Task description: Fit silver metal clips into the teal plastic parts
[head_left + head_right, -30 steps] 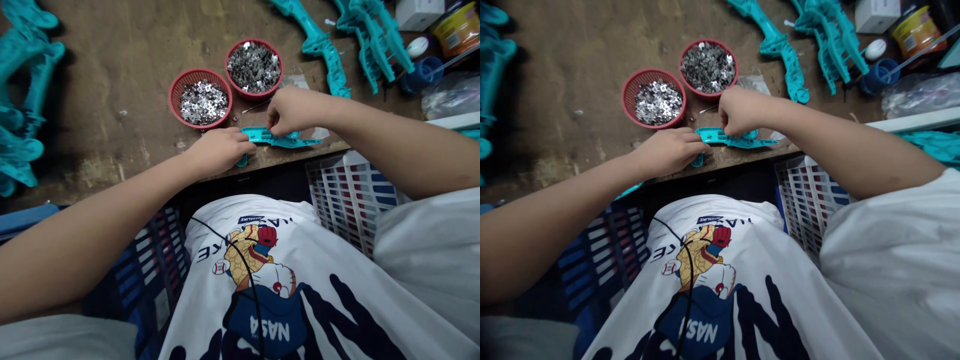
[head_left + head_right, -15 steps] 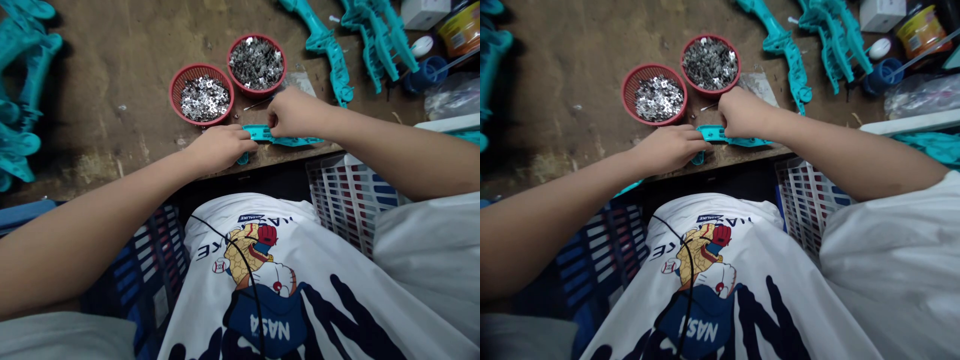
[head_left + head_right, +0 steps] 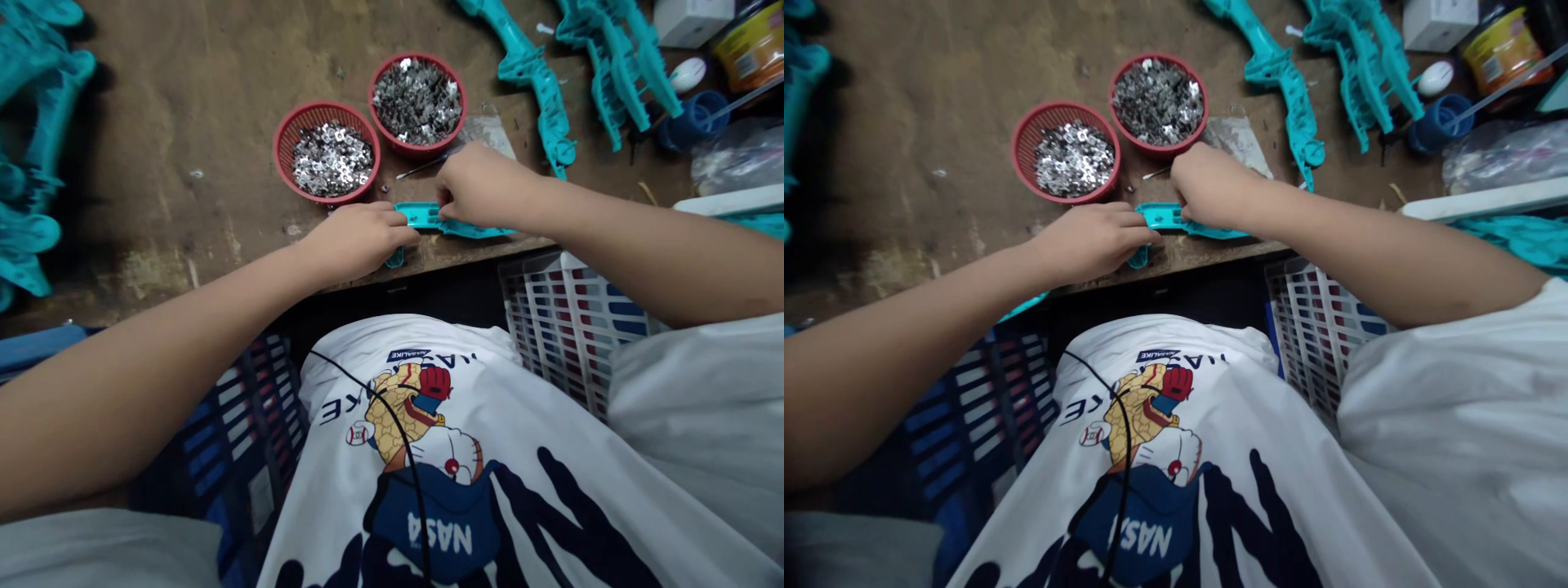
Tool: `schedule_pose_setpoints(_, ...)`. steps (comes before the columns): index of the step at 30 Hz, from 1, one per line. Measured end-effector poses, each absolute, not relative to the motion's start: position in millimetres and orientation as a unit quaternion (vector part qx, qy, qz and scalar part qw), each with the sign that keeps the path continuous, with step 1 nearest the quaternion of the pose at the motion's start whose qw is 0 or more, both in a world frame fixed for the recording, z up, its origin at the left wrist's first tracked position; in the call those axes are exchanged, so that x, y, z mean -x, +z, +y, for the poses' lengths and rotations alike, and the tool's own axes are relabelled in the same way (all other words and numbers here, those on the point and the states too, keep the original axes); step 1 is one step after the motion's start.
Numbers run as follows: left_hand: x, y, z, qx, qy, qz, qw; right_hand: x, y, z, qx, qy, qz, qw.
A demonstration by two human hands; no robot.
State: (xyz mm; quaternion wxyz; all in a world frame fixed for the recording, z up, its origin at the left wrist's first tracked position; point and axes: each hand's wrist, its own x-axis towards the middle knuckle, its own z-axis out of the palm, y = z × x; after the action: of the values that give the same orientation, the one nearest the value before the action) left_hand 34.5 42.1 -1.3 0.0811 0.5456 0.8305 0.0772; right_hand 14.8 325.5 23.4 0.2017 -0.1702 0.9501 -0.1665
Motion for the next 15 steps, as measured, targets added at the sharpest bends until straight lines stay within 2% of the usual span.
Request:
schedule_pose_setpoints(4,-33.7,1.0,42.8,-0.546,0.073,0.831,0.083,-34.3,47.9,309.5,0.185,-0.089,0.960,0.191)
schedule_pose_setpoints(8,-32.9,2.8,41.8,-0.542,0.065,0.833,0.085,-47.2,66.0,293.9,0.161,-0.030,0.962,0.218)
schedule_pose_setpoints(13,-32.5,0.9,38.8,-0.478,0.144,0.862,0.091,-46.0,74.4,294.7,0.172,-0.055,0.954,0.241)
schedule_pose_setpoints(15,-34.4,1.0,40.3,-0.440,0.192,0.874,0.083,-42.2,78.5,301.3,0.178,-0.131,0.946,0.238)
